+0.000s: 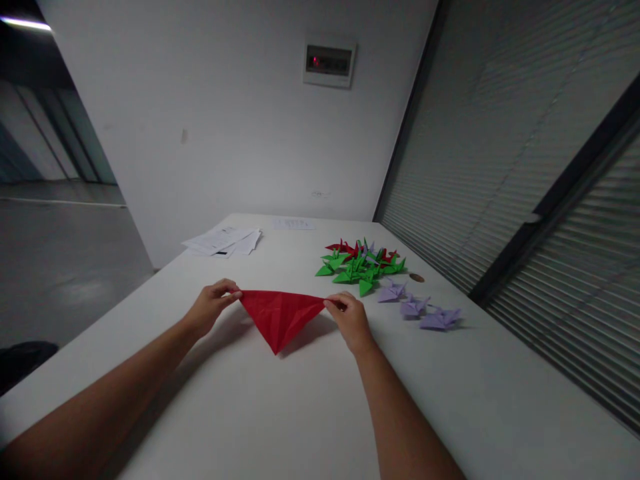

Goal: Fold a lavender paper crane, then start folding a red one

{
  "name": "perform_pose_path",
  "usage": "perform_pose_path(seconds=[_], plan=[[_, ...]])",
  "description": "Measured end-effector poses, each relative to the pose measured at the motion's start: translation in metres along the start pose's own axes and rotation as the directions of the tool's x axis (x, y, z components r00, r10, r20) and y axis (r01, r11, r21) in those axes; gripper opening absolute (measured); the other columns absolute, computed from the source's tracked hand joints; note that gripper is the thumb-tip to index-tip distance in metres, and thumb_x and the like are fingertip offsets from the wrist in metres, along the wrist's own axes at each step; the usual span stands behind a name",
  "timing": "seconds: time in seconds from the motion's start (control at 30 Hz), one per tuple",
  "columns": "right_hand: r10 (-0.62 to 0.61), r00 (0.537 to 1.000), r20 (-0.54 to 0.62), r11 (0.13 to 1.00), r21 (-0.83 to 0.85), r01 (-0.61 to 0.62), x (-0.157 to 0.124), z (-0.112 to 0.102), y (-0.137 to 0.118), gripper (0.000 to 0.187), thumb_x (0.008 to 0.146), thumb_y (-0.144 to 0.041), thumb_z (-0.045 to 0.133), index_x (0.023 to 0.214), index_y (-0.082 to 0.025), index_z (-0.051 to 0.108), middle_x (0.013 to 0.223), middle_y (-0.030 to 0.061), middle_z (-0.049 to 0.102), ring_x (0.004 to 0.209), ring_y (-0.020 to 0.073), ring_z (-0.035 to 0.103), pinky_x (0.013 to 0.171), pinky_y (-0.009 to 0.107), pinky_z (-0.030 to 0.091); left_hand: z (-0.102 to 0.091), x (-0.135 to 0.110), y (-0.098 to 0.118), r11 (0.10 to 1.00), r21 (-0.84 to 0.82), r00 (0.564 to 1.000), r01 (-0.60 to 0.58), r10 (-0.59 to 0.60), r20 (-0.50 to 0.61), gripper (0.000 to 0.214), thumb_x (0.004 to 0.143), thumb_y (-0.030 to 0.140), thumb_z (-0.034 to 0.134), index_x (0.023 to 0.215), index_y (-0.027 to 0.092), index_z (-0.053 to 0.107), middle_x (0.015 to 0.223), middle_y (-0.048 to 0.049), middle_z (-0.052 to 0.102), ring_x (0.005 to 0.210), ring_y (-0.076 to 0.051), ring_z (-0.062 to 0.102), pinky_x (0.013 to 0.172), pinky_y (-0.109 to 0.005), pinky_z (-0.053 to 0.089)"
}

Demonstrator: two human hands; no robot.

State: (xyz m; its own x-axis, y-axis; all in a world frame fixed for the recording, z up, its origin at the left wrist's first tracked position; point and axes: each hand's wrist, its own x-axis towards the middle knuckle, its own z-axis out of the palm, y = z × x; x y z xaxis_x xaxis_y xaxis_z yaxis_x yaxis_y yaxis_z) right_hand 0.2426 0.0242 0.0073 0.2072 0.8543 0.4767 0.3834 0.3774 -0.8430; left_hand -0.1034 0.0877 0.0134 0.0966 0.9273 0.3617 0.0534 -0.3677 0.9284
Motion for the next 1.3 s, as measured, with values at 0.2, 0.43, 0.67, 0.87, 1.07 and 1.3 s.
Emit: perform_pose_path(seconds=[0.2, 0.43, 0.67, 0.87, 1.07, 1.3], plan=[[0.148, 0.927, 0.345, 0.975, 0.106, -0.196, -0.004, -0.006, -0.015, 0.022, 0.077, -0.037, 0.072, 0.071, -0.018, 0.064, 0.069, -0.0006, 0.058, 0.066, 0.0144, 0.051, 0.063, 0.028, 0.039, 0.009, -0.004, 0.017, 0.882, -0.437, 0.984, 0.179, -0.149, 0.102, 0.023, 0.079, 0.036, 0.077, 0.08, 0.017, 0.064, 0.086, -0.004, 0.071, 0.077, -0.016, 0.064, 0.077, -0.032, 0.051], [0.314, 0.609, 0.729, 0.89, -0.003, -0.455, -0.016, -0.003, -0.025, 0.034, 0.076, -0.041, 0.078, 0.096, -0.018, 0.064, 0.08, 0.0034, 0.068, 0.071, 0.0148, 0.06, 0.064, 0.026, 0.042, 0.015, -0.008, 0.02, 0.891, -0.382, 0.97, 0.245, -0.224, 0.098, 0.028, 0.075, 0.036, 0.08, 0.081, 0.018, 0.06, 0.067, 0.0038, 0.059, 0.057, -0.009, 0.055, 0.054, -0.02, 0.042], [0.282, 0.643, 0.712, 0.867, 0.099, -0.489, -0.033, 0.035, -0.039, 0.046, 0.082, -0.054, 0.072, 0.111, -0.021, 0.06, 0.109, 0.0095, 0.071, 0.089, 0.0194, 0.066, 0.06, 0.024, 0.043, 0.034, -0.011, 0.035, 0.933, -0.243, 0.964, 0.266, -0.259, 0.064, 0.033, 0.067, 0.041, 0.079, 0.076, 0.019, 0.058, 0.06, 0.0045, 0.055, 0.05, -0.01, 0.05, 0.049, -0.023, 0.037], [0.237, 0.663, 0.71, 0.768, 0.282, -0.576, -0.045, 0.067, -0.061, 0.051, 0.077, -0.054, 0.078, 0.11, -0.02, 0.058, 0.096, 0.0051, 0.073, 0.08, 0.0179, 0.068, 0.068, 0.027, 0.048, 0.051, -0.014, 0.046, 0.966, -0.162, 0.977, 0.204, -0.191, 0.092, 0.028, 0.071, 0.04, 0.076, 0.074, 0.018, 0.059, 0.056, 0.0044, 0.054, 0.05, -0.01, 0.047, 0.049, -0.023, 0.032], [0.252, 0.693, 0.675, 0.709, 0.359, -0.607, -0.049, 0.076, -0.068, 0.047, 0.072, -0.042, 0.085, 0.105, -0.02, 0.06, 0.086, 0.002, 0.073, 0.082, 0.0198, 0.071, 0.078, 0.033, 0.052, 0.054, -0.015, 0.045, 0.969, -0.167, 0.979, 0.18, -0.161, 0.123, 0.028, 0.074, 0.038, 0.075, 0.087, 0.018, 0.06, 0.057, 0.0065, 0.053, 0.049, -0.008, 0.044, 0.048, -0.021, 0.029], [0.318, 0.763, 0.562, 0.731, 0.368, -0.575, -0.045, 0.074, -0.056, 0.042, 0.068, -0.038, 0.083, 0.098, -0.02, 0.059, 0.077, -0.0017, 0.071, 0.066, 0.0171, 0.068, 0.066, 0.031, 0.052, 0.046, -0.012, 0.034, 0.966, -0.091, 0.97, 0.241, -0.237, 0.052, 0.033, 0.078, 0.038, 0.067, 0.104, 0.02, 0.058, 0.087, -0.0033, 0.07, 0.072, -0.016, 0.064, 0.057, -0.025, 0.041]])
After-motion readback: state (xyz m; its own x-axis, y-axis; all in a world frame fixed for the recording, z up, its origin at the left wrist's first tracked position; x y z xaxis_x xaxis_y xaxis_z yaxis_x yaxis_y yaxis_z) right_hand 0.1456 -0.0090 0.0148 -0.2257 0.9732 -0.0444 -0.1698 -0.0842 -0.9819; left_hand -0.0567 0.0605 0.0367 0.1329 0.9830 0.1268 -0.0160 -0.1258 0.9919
